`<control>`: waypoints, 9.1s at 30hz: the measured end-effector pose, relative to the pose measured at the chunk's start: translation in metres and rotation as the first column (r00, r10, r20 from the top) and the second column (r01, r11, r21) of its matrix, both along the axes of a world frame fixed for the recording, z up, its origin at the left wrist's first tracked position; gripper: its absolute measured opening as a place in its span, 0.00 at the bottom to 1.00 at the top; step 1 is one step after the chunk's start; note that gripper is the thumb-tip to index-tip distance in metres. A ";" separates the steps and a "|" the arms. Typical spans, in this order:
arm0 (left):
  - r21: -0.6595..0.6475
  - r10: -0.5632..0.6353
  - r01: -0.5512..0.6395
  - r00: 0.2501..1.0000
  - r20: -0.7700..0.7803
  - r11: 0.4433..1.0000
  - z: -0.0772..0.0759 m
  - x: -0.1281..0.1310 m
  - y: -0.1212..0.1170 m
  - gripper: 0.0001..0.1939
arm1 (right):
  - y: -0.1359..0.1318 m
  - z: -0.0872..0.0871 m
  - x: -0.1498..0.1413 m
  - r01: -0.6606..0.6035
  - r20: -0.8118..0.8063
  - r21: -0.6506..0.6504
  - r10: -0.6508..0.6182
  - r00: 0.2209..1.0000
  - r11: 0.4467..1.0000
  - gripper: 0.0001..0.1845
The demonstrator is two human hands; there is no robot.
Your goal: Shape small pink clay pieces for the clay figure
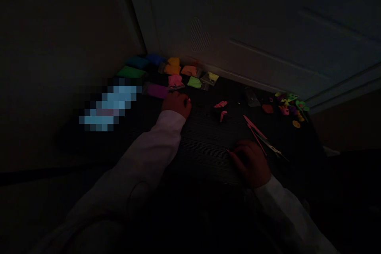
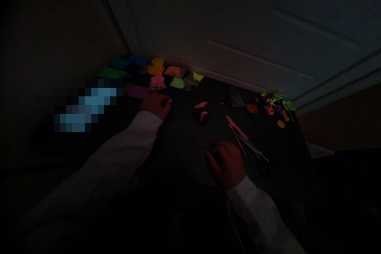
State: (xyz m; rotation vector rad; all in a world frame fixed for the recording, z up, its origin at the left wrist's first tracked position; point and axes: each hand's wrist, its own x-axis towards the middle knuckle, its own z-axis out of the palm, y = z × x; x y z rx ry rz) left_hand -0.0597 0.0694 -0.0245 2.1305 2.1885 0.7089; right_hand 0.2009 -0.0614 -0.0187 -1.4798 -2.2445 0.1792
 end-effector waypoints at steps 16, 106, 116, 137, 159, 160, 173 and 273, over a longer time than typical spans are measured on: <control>-0.020 -0.003 0.003 1.000 0.016 1.000 -0.002 -0.002 0.003 0.14 | 0.004 0.006 -0.004 -0.052 0.064 -0.111 0.060 0.996 0.992 0.09; -0.035 -0.028 0.029 0.999 0.032 0.999 0.000 -0.004 0.003 0.15 | -0.005 0.005 0.020 0.036 0.353 0.021 -0.041 0.935 0.999 0.31; -0.018 -0.031 0.032 0.998 0.048 0.999 -0.001 -0.004 0.004 0.16 | 0.012 0.003 0.005 0.035 0.222 0.147 -0.067 0.973 0.989 0.20; 0.228 -0.272 0.268 0.962 -0.013 0.936 -0.004 0.006 -0.010 0.14 | 0.015 -0.006 0.001 0.102 -0.142 0.021 -0.098 0.985 0.995 0.09; 0.208 -0.355 0.288 0.777 0.519 0.935 0.022 0.040 -0.107 0.12 | 0.006 0.006 -0.006 0.156 -0.364 -0.026 -0.155 0.918 0.987 0.09; 0.124 -0.316 0.312 0.696 0.645 0.942 0.024 0.047 -0.110 0.11 | 0.004 0.006 -0.008 0.151 -0.378 -0.021 -0.148 0.914 0.988 0.09; -0.203 0.212 0.656 0.067 0.975 0.727 0.007 0.068 -0.110 0.17 | -0.010 0.007 -0.052 -0.013 -0.543 -0.014 0.003 0.839 1.000 0.25; -0.201 0.218 0.091 -0.269 0.938 0.975 0.012 0.027 -0.097 0.05 | -0.023 0.004 0.023 -0.061 0.327 -0.046 0.073 0.942 0.997 0.31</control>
